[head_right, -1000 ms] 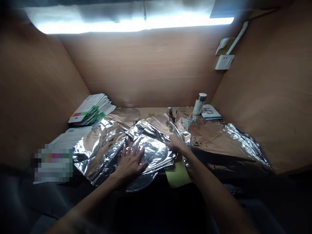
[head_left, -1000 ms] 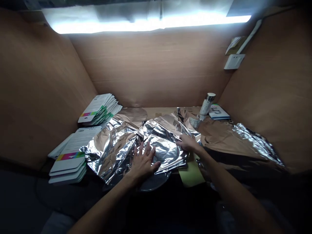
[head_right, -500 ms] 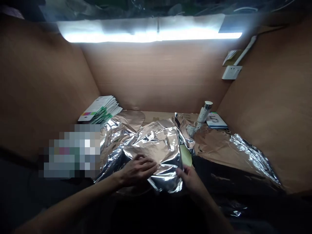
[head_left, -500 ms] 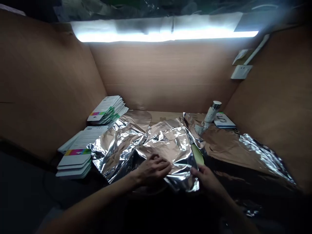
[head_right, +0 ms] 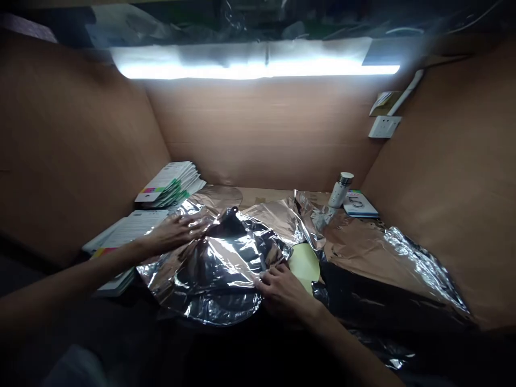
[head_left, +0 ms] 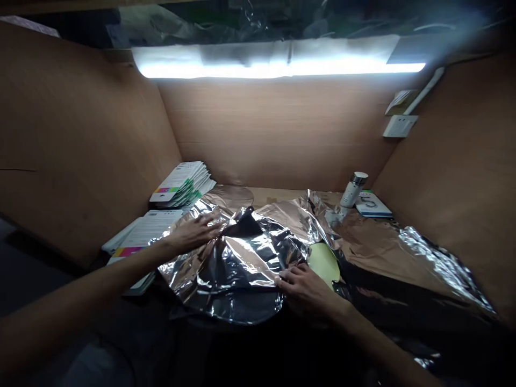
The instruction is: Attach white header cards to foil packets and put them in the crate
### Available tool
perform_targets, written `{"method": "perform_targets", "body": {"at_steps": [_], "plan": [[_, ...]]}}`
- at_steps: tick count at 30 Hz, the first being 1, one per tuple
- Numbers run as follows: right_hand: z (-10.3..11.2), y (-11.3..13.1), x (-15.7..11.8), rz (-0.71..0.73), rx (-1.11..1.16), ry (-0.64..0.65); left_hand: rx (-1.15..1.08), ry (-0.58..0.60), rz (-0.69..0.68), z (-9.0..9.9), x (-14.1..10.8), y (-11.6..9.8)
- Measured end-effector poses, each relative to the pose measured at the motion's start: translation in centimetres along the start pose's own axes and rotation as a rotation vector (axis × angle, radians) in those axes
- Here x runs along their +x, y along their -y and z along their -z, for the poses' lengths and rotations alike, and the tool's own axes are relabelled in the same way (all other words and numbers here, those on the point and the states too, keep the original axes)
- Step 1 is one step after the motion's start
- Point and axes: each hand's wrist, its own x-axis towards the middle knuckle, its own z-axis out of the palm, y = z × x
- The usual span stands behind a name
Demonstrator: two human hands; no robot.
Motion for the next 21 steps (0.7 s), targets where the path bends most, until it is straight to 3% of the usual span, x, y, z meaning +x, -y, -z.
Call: {"method": "perform_targets", "body": {"at_steps": [2,4,8,10,13,15,18,21], "plan": [[0.2,0.4,1.0,0.021,-0.021,0.022,0.117,-0.067,0.150,1.1,0.3,-1.2],[0.2,0.7,1.7,0.047,-0.005,0.018,0.105,-0.066,0.182,0.5,-0.2,-4.7],[-0.7,1.8,3.5,0.055,0.015,0.034,-0.026,-0.030,0.044,-5.3,-2.0,-13.3],[-1.1,3.3,4.3,0.007,-0.016,0.034,0.019,-0.089,0.079,-8.4,-2.7,-15.5],[-0.5,6.0,4.5,-0.021,0.038,0.032,0.111,-0.139,0.133,-11.4,-3.4,-15.4],[1.0,6.9,3.5,0.102,0.115,0.036,0.148,-0.147,0.107,-12.1,-4.0,-14.2],[3.1,5.2,1.0,0.348,0.180,0.033,0.140,-0.119,0.000,-12.0,-5.0,-12.4],[2.6,1.6,-1.5,0.312,0.113,0.002,0.086,0.000,-0.131,-10.8,-5.9,-11.4]]}}
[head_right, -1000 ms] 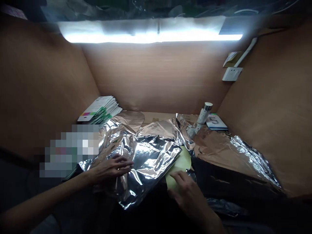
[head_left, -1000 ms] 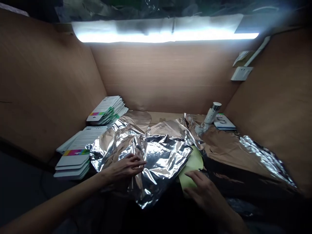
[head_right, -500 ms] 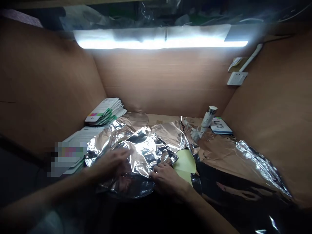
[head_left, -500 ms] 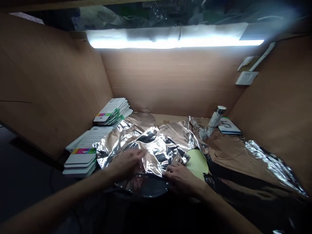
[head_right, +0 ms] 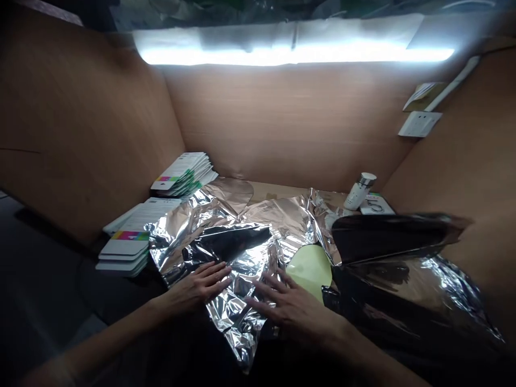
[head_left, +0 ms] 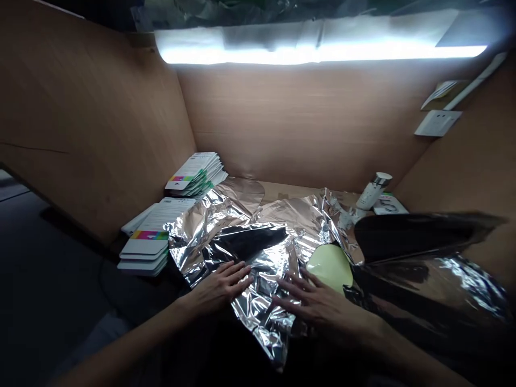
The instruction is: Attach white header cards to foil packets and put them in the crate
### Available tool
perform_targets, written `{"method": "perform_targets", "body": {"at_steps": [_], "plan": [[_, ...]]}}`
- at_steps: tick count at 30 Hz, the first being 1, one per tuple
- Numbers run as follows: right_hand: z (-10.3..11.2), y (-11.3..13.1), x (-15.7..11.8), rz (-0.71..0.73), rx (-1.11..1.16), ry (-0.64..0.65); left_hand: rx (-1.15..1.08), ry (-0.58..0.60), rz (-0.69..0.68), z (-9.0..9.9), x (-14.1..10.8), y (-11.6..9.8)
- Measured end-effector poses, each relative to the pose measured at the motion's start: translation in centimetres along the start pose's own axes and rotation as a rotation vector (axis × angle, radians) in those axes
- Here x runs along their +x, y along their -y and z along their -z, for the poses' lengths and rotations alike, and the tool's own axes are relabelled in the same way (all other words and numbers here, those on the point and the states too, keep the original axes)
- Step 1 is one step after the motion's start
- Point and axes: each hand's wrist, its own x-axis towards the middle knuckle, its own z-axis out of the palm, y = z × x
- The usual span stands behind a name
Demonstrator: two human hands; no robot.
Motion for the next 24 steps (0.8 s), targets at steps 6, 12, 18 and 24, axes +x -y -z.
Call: {"method": "perform_targets", "body": {"at_steps": [6,12,18,24], "plan": [[-3.9,-3.8,-1.3,0.046,0.215,-0.017,-0.117,0.011,0.066,2.1,-1.4,-0.6],[-2.7,-6.9,3.7,-0.516,0.609,-0.232,-0.624,-0.084,0.521,3.2,0.2,0.4],[-1.7,-6.2,5.9,-0.732,0.298,-0.368,-0.710,-0.140,0.912,2.2,2.2,2.1],[-1.9,-4.4,7.1,-0.112,-0.126,-0.083,-0.694,-0.073,0.897,2.1,2.0,2.8]]}}
